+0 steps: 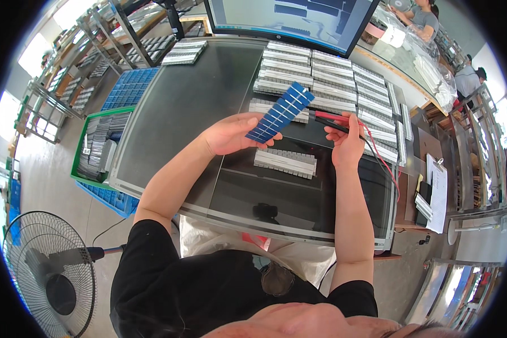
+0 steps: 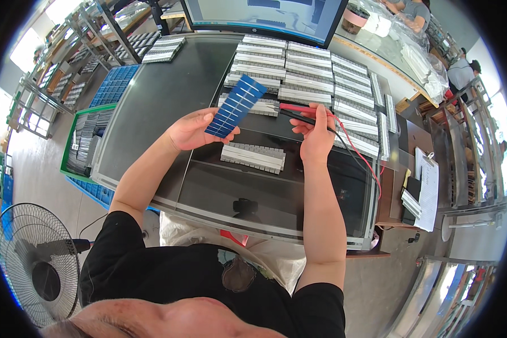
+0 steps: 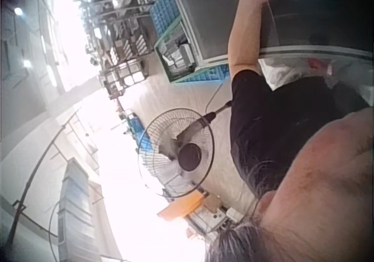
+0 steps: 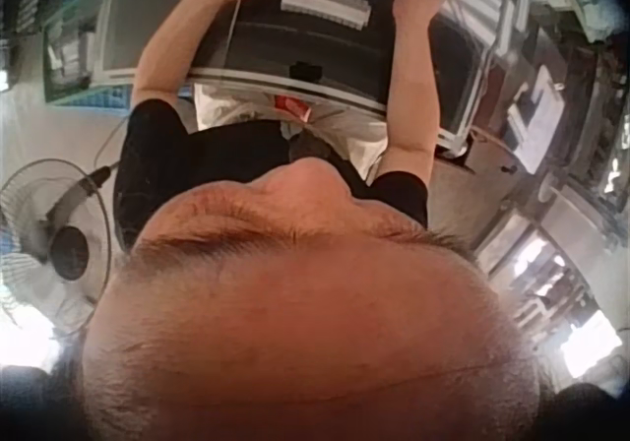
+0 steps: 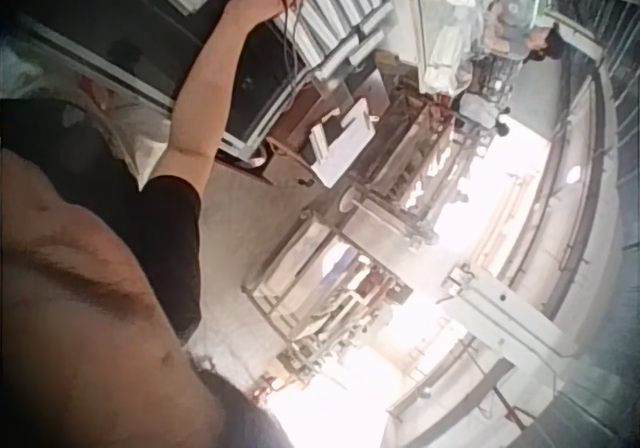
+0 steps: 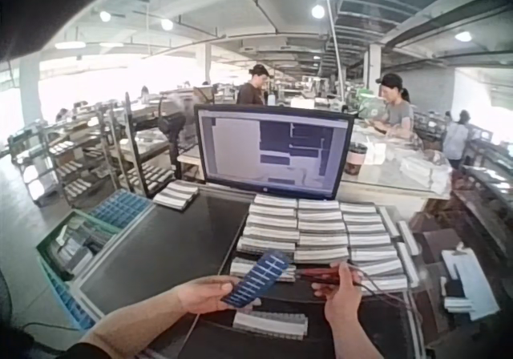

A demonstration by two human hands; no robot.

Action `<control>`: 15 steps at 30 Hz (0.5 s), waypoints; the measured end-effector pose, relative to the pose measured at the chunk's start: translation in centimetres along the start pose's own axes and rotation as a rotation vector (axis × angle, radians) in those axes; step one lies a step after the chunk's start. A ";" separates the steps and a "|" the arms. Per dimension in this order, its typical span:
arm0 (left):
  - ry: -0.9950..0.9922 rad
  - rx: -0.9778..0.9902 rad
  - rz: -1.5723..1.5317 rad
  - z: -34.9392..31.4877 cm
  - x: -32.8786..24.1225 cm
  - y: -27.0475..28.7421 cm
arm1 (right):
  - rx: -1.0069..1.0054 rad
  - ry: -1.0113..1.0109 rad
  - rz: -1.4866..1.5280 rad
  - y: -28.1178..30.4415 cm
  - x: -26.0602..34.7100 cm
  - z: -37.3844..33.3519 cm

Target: Testing individual solar cell strips using a probe at an assembly station.

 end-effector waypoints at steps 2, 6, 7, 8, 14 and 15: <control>0.011 -0.044 0.209 0.3 0.0 -0.2 | -0.007 0.003 -0.002 0.2 -0.1 0.1; 0.078 -0.148 0.970 0.5 0.1 -1.2 | -0.048 0.002 -0.028 0.0 -0.1 0.2; 0.060 -0.179 1.078 0.5 0.3 -1.5 | -0.043 0.004 -0.024 -0.2 0.1 0.3; 0.075 -0.170 1.061 0.5 0.8 -1.5 | -0.039 -0.002 -0.023 -0.2 0.0 0.2; -0.226 -0.069 1.563 0.9 1.4 -2.5 | -0.001 -0.003 -0.003 0.2 -0.4 0.8; -0.223 -0.069 1.561 0.7 1.6 -2.6 | 0.002 -0.006 -0.010 0.2 -0.4 0.8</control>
Point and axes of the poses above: each hand's wrist, its own z-axis towards the middle knuckle, its own y-axis out of the back of the hand, x = y × z, the point moved 2 cm from there along z, towards the middle knuckle, and after that the axes turned 2 degrees about -z, right-handed, at the moved point
